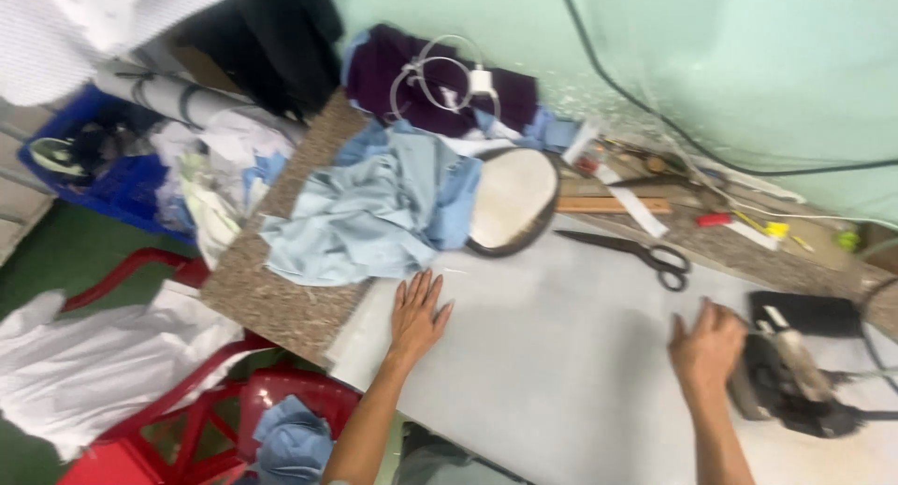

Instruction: The person irons a light blue shirt on a white ironing board using a steam iron and a black pressing block. They repeatedly smooth the fabric, lift and reposition the shirt, and iron different sections including the collar and body.

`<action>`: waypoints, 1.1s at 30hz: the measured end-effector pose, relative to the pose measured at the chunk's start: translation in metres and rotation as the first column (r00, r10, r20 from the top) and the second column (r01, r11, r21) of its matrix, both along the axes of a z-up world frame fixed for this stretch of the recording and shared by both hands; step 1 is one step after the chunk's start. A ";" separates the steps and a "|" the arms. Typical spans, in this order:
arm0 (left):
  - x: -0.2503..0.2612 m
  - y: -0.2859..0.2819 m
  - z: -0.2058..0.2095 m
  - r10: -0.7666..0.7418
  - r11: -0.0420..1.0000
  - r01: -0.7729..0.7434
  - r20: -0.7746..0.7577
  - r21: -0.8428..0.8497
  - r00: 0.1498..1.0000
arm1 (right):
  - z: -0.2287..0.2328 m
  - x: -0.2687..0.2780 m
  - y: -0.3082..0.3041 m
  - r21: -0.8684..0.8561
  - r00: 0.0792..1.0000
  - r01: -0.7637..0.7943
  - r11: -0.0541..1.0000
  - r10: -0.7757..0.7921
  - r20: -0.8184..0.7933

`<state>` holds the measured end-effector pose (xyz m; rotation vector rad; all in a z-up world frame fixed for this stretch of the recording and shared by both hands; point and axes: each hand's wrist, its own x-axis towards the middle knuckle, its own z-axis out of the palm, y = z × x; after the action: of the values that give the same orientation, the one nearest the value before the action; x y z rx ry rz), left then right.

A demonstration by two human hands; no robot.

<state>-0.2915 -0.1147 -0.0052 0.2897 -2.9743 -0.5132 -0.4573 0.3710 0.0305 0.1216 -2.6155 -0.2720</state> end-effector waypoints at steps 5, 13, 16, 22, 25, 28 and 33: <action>-0.009 -0.080 -0.033 -0.010 0.999 0.003 -0.116 -0.054 0.993 | -0.009 0.013 -0.208 -0.660 0.885 -0.311 0.684 0.461 0.061; -0.006 -0.074 0.017 -0.001 1.000 0.002 -0.175 0.007 0.985 | -0.024 -0.033 -0.414 -0.679 0.678 0.278 0.680 0.362 0.640; -0.005 -0.073 0.029 -0.008 0.999 0.014 -0.171 0.034 0.985 | -0.086 -0.068 -0.435 -0.694 0.622 0.363 0.622 0.393 0.678; -0.003 -0.072 0.048 -0.026 0.997 0.037 -0.141 0.070 0.990 | 0.073 -0.051 -0.372 -0.959 0.727 0.247 0.139 0.628 0.278; -0.004 -0.074 0.028 -0.051 0.999 0.051 -0.155 -0.008 0.987 | 0.147 -0.014 -0.243 -0.968 0.849 0.117 -0.220 0.528 -0.017; -0.007 -0.076 0.016 -0.086 0.994 0.070 -0.216 -0.080 0.973 | 0.194 0.065 -0.092 -0.587 0.867 -0.028 -0.809 0.272 -0.417; -0.048 -0.112 0.067 0.094 0.918 -0.275 0.515 0.287 0.852 | 0.184 0.137 0.020 -0.524 0.902 -0.142 -0.840 0.109 -0.419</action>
<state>-0.3393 -0.2269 0.0621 0.8614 -3.2522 -1.0991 -0.3204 0.3907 0.2148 -0.0295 -1.0181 2.6658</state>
